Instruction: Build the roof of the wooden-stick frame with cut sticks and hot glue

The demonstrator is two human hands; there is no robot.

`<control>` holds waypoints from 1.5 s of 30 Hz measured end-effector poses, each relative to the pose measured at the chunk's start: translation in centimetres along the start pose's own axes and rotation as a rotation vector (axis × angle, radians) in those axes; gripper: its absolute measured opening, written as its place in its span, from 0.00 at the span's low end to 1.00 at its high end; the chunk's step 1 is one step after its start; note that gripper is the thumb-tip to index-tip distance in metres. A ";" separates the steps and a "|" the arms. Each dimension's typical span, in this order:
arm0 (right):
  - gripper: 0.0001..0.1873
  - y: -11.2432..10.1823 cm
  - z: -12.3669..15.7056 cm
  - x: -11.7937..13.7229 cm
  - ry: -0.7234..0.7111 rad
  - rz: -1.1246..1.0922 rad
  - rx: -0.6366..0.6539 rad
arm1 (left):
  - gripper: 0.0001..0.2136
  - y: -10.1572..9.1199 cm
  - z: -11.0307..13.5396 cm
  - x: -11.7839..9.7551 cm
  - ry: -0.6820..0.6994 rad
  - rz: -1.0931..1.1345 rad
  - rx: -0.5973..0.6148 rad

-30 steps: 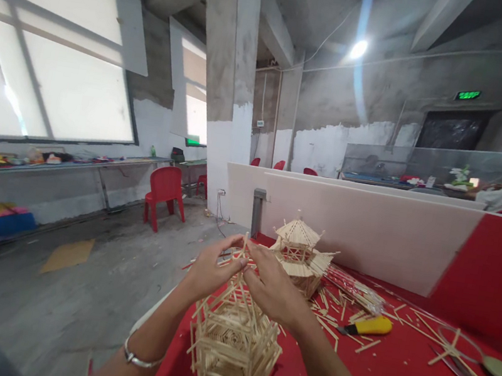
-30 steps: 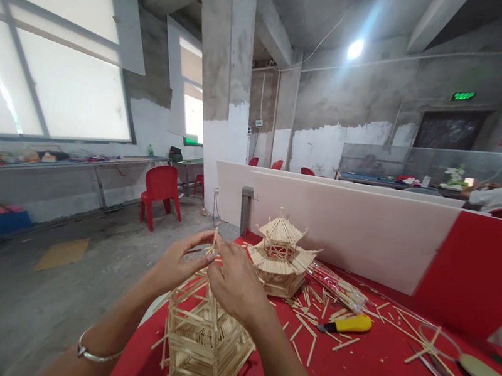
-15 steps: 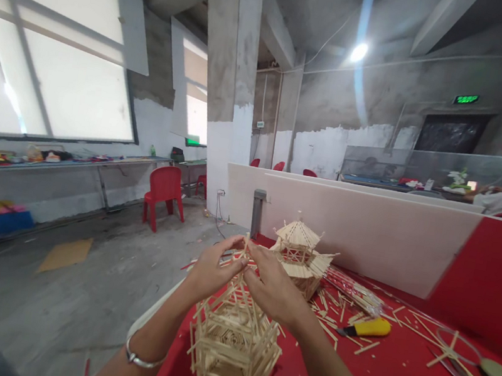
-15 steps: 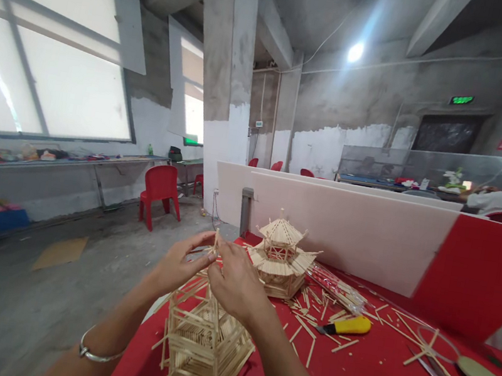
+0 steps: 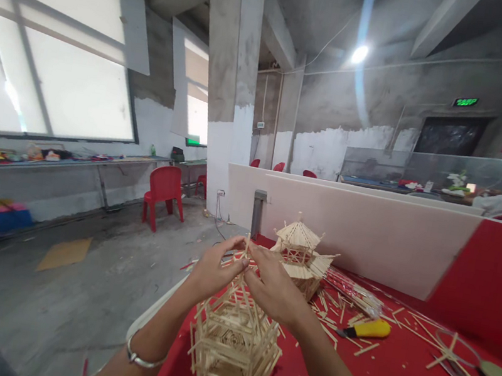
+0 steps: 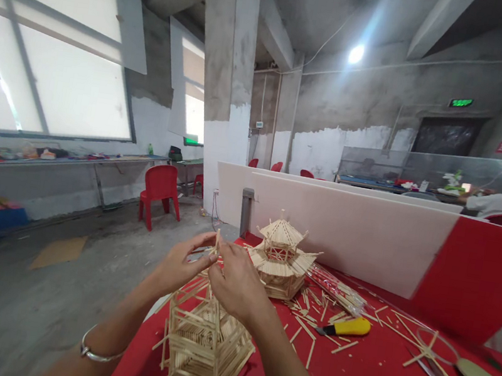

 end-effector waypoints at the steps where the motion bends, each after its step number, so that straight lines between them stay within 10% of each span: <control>1: 0.29 0.0 0.0 0.0 -0.002 0.003 -0.003 | 0.20 0.0 0.0 0.1 -0.002 0.000 -0.002; 25: 0.28 -0.4 -0.1 -0.2 0.006 -0.108 -0.015 | 0.21 0.0 0.0 0.5 -0.019 -0.004 -0.016; 32: 0.20 -1.1 -1.4 -2.4 0.194 -0.087 -0.266 | 0.21 0.0 0.1 0.4 -0.025 -0.004 -0.042; 45: 0.20 0.3 -3.4 -3.0 0.283 -0.002 -0.209 | 0.20 0.0 0.1 0.4 0.001 -0.060 -0.046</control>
Point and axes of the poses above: each hand's wrist, its own z-axis away from the middle knuckle, its own y-axis out of the palm, x = y × z, the point moved 4 cm from there along -z, towards the middle knuckle, and after that the axes turned 7 degrees about -y, right-handed, at the moved point
